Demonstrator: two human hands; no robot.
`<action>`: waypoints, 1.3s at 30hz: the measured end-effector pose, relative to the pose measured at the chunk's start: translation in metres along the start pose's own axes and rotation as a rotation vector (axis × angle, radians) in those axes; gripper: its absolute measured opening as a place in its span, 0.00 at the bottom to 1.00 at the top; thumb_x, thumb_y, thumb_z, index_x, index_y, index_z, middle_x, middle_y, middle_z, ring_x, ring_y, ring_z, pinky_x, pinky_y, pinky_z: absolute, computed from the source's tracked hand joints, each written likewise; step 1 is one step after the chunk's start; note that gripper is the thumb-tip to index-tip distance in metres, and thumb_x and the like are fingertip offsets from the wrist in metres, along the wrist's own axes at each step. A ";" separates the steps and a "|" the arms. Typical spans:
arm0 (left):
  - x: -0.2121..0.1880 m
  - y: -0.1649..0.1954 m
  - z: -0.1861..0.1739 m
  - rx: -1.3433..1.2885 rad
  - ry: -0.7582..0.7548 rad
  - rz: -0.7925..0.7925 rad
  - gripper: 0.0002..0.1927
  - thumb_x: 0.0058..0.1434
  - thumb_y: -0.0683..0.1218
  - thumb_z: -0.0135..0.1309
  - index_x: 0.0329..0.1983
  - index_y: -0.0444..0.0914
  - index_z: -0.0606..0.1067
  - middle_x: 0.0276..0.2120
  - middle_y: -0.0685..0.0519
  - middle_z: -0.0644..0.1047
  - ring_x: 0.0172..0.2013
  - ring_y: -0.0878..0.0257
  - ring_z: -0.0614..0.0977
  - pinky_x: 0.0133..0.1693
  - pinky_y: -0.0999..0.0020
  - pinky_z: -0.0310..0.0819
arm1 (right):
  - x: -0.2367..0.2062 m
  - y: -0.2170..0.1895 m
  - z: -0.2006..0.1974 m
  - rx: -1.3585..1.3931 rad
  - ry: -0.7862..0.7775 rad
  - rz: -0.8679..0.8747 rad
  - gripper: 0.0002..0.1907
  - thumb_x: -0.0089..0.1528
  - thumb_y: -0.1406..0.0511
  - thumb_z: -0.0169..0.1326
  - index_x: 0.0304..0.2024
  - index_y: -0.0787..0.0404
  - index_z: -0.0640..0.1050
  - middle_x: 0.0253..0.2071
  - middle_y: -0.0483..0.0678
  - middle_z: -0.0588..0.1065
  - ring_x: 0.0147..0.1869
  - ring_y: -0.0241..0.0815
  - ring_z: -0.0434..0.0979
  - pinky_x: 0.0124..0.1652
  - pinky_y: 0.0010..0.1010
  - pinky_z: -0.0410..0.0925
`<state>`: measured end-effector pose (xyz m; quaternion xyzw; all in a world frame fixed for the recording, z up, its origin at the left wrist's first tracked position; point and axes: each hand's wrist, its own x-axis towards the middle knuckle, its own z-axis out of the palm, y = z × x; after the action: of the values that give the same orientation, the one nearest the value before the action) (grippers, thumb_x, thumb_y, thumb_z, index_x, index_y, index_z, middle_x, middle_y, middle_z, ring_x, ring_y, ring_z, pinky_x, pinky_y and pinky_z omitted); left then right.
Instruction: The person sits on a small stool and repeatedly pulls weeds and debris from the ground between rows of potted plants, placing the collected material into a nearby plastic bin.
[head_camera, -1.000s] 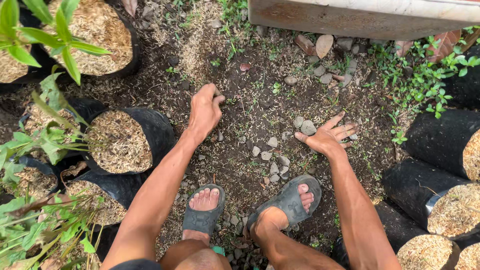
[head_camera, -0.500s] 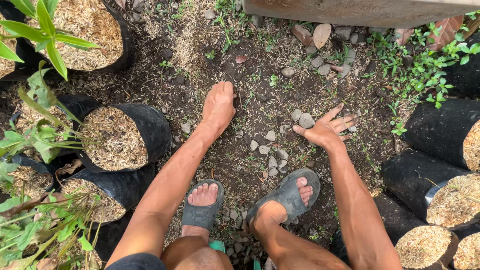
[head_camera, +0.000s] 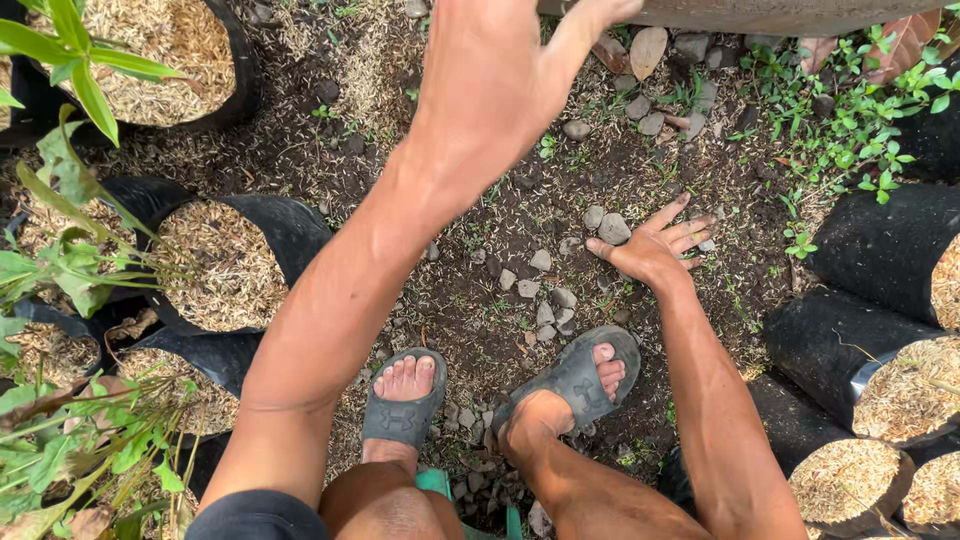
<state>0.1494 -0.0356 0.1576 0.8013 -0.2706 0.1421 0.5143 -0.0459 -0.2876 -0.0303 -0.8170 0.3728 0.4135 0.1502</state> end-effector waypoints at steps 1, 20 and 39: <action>-0.011 0.000 -0.001 0.048 0.031 0.076 0.16 0.68 0.44 0.67 0.51 0.34 0.73 0.43 0.44 0.78 0.45 0.46 0.80 0.49 0.56 0.75 | 0.000 -0.001 -0.001 -0.006 0.004 0.002 0.86 0.46 0.34 0.65 0.69 0.70 0.16 0.67 0.87 0.16 0.74 0.84 0.09 0.63 0.85 0.31; -0.233 -0.087 0.030 0.057 -0.364 -0.549 0.06 0.61 0.30 0.48 0.37 0.32 0.71 0.37 0.42 0.76 0.39 0.51 0.81 0.38 0.60 0.79 | 0.008 0.003 0.001 -0.020 -0.034 0.022 0.86 0.46 0.34 0.65 0.68 0.71 0.16 0.66 0.88 0.15 0.73 0.85 0.09 0.63 0.84 0.30; -0.203 -0.092 0.067 0.121 -0.296 -0.350 0.09 0.62 0.35 0.58 0.43 0.31 0.73 0.37 0.42 0.74 0.42 0.44 0.77 0.44 0.53 0.72 | 0.007 0.003 0.001 0.000 -0.034 0.026 0.87 0.45 0.34 0.65 0.68 0.71 0.16 0.66 0.88 0.15 0.72 0.86 0.10 0.63 0.84 0.31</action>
<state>0.0340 -0.0078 -0.0428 0.8774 -0.1907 -0.0523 0.4370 -0.0464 -0.2926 -0.0359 -0.8049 0.3807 0.4293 0.1513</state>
